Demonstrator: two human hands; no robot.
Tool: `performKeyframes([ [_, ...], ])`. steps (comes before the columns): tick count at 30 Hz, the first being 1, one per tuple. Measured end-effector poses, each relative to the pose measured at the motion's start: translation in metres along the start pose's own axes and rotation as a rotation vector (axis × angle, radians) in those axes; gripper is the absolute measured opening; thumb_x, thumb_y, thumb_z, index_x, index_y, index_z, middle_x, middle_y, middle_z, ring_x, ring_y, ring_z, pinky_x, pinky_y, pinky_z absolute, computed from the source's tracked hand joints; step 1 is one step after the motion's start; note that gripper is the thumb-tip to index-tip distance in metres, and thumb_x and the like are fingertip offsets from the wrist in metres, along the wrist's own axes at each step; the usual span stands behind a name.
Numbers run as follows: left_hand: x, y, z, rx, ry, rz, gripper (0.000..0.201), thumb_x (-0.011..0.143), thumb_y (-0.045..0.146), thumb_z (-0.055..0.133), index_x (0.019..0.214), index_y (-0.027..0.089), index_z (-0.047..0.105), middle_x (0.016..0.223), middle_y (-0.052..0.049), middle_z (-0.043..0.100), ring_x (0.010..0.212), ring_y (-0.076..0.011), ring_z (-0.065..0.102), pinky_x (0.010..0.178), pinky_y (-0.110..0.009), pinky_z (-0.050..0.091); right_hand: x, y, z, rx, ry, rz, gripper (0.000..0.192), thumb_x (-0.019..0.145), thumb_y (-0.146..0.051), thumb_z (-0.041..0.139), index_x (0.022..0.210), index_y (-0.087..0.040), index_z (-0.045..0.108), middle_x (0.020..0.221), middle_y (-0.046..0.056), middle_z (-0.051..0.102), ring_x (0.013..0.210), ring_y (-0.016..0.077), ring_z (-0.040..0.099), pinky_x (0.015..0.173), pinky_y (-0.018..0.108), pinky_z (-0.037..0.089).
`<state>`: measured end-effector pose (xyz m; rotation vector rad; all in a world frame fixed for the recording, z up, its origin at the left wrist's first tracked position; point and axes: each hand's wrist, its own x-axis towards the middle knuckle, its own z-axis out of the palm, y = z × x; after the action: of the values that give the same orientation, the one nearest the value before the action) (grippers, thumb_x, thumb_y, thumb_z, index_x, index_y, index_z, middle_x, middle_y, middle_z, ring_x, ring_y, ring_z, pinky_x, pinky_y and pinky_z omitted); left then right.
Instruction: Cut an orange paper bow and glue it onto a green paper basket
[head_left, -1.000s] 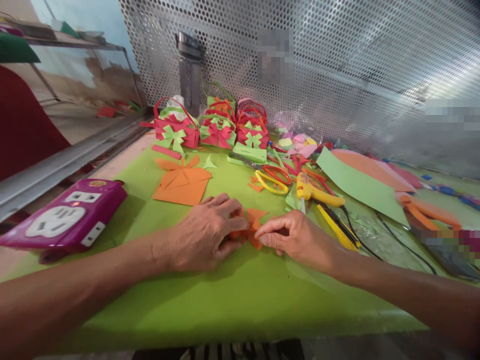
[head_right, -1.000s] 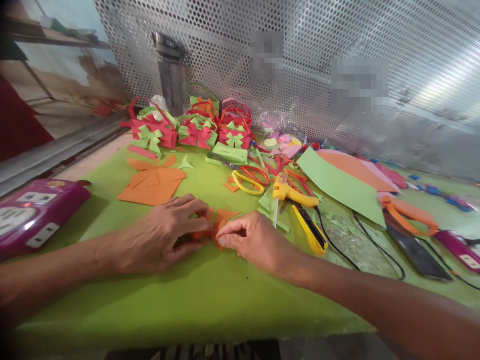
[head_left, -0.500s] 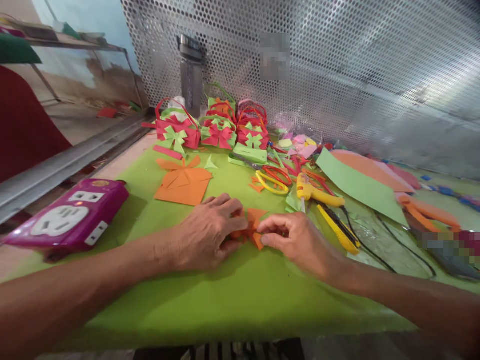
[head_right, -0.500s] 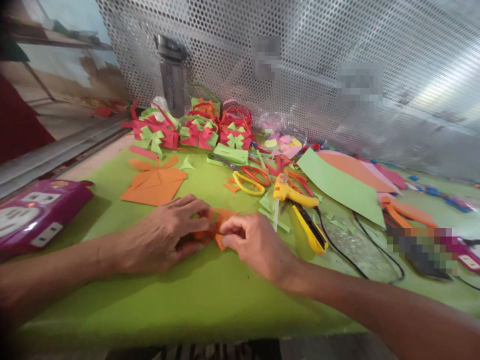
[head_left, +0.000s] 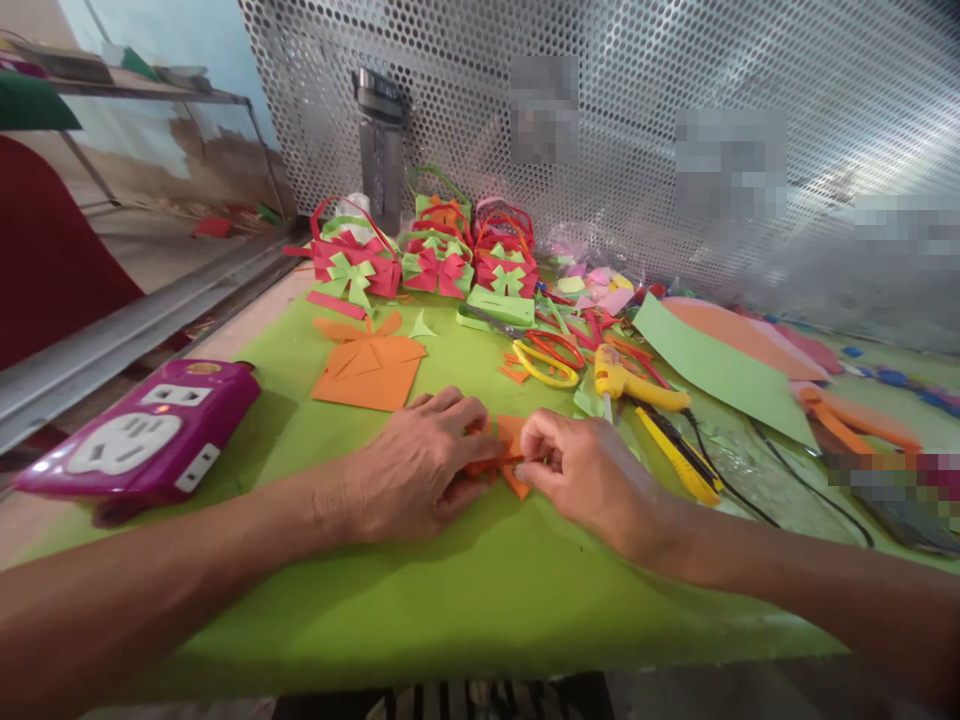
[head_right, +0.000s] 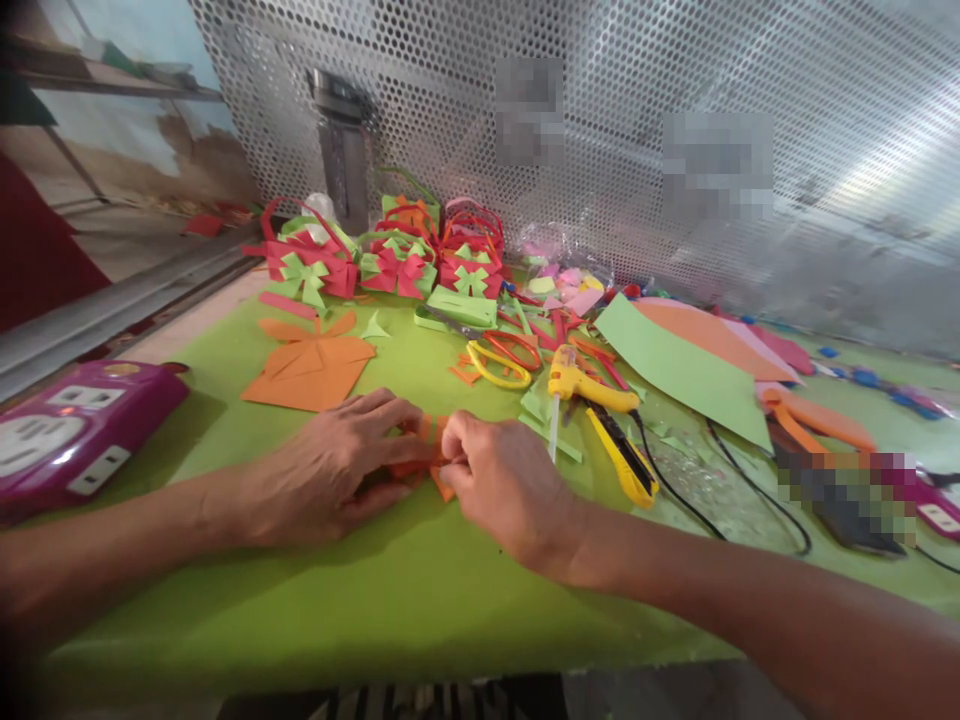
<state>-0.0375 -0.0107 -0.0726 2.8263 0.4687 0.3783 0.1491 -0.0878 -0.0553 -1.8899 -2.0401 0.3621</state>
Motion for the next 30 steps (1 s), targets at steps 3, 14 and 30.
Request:
performKeyframes([
  [3, 0.000, 0.000, 0.000, 0.001, -0.003, -0.004, 0.025, 0.088, 0.024, 0.052, 0.109, 0.024, 0.066, 0.099, -0.008, 0.055, 0.089, -0.0238, 0.050, 0.081, -0.041, 0.044, 0.000, -0.003, -0.002, -0.065, -0.003, -0.017, 0.015, 0.073, -0.012, 0.062, 0.071, -0.021, 0.050, 0.059, -0.003, 0.059, 0.052, 0.0119, 0.050, 0.053, 0.024, 0.029],
  [14, -0.001, 0.000, 0.001, 0.000, 0.008, -0.005, 0.026, 0.088, 0.022, 0.051, 0.110, 0.023, 0.066, 0.100, -0.009, 0.057, 0.092, -0.0236, 0.050, 0.084, -0.040, 0.044, 0.010, -0.013, -0.007, -0.184, -0.106, 0.013, 0.013, 0.073, -0.009, 0.060, 0.071, -0.020, 0.053, 0.062, -0.002, 0.061, 0.054, 0.0115, 0.048, 0.053, 0.025, 0.025],
  [30, -0.001, 0.002, 0.000, 0.010, -0.004, -0.015, 0.027, 0.086, 0.021, 0.053, 0.109, 0.024, 0.066, 0.099, -0.009, 0.056, 0.092, -0.0245, 0.050, 0.084, -0.041, 0.044, 0.023, -0.009, -0.008, -0.004, -0.155, 0.030, 0.020, 0.066, -0.005, 0.062, 0.061, -0.019, 0.049, 0.055, -0.006, 0.051, 0.052, 0.0088, 0.043, 0.051, 0.023, 0.025],
])
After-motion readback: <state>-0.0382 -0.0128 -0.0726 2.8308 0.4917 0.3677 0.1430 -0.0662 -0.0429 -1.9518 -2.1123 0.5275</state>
